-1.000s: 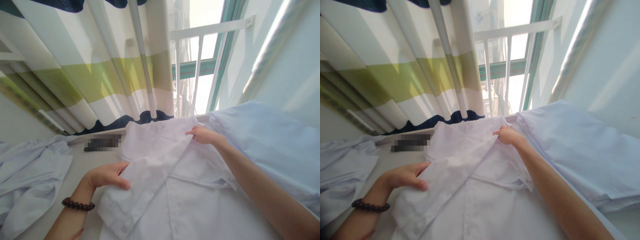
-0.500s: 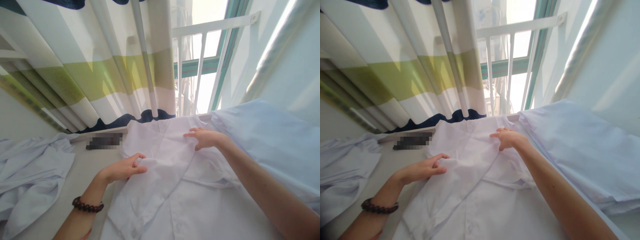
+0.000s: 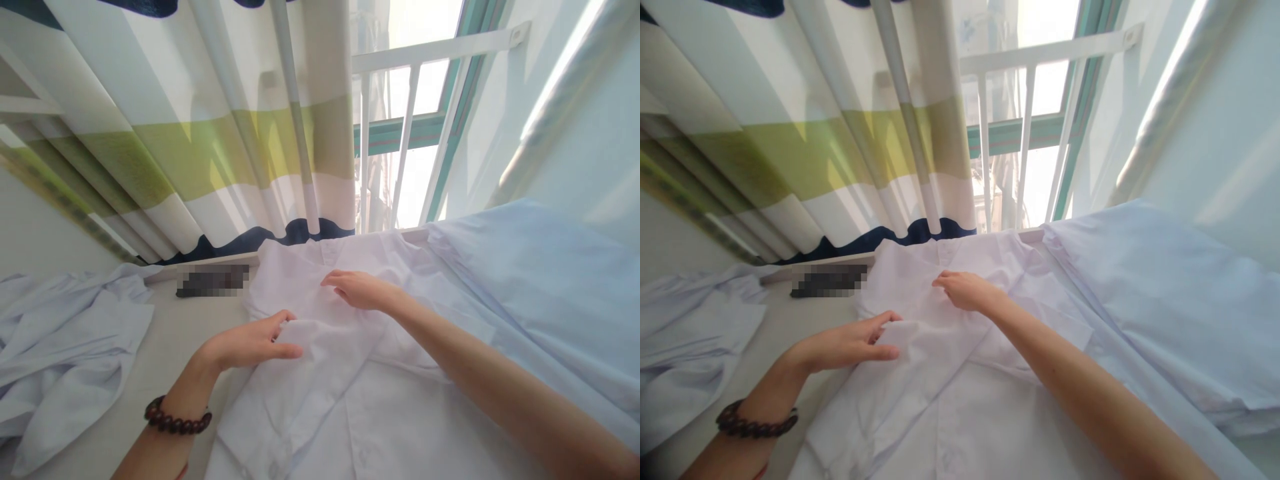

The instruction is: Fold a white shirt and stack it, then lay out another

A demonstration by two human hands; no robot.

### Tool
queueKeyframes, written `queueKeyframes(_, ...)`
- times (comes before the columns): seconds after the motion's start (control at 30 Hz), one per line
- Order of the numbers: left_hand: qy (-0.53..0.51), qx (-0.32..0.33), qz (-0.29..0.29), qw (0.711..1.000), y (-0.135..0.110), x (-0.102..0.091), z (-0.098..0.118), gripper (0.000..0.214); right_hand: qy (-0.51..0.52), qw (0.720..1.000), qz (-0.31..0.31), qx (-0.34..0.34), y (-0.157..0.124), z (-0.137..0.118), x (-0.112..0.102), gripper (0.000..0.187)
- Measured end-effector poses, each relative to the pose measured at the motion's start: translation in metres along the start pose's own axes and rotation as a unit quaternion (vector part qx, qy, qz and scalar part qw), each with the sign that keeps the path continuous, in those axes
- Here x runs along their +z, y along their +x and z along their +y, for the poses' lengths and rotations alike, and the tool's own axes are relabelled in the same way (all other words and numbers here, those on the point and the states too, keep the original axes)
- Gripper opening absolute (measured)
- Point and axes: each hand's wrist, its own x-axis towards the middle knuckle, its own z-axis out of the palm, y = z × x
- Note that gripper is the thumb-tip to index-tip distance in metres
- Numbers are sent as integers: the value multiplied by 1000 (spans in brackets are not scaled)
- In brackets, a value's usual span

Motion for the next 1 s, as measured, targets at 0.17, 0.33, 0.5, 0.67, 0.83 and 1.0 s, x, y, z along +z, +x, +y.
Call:
queueKeyframes(0.17,-73,17,-66,995,4,4,-5,38,-37,999,-9,-18,21,6,9,26)
queueKeyframes(0.33,-120,17,-107,987,-8,4,-18,53,-40,999,23,-7,25,4,-4,21)
queueKeyframes(0.5,-142,-35,-145,979,-30,-1,-41,68,-31,997,60,25,35,-7,2,28)
queueKeyframes(0.67,-135,-17,-177,975,-41,3,-56,90,-41,996,60,52,29,-15,37,51)
queueKeyframes(0.83,-121,-19,-163,979,-50,9,-58,78,-24,994,50,93,21,-7,38,60)
queueKeyframes(1.0,76,-129,-28,988,-50,-2,-38,50,-52,973,46,221,13,29,27,67)
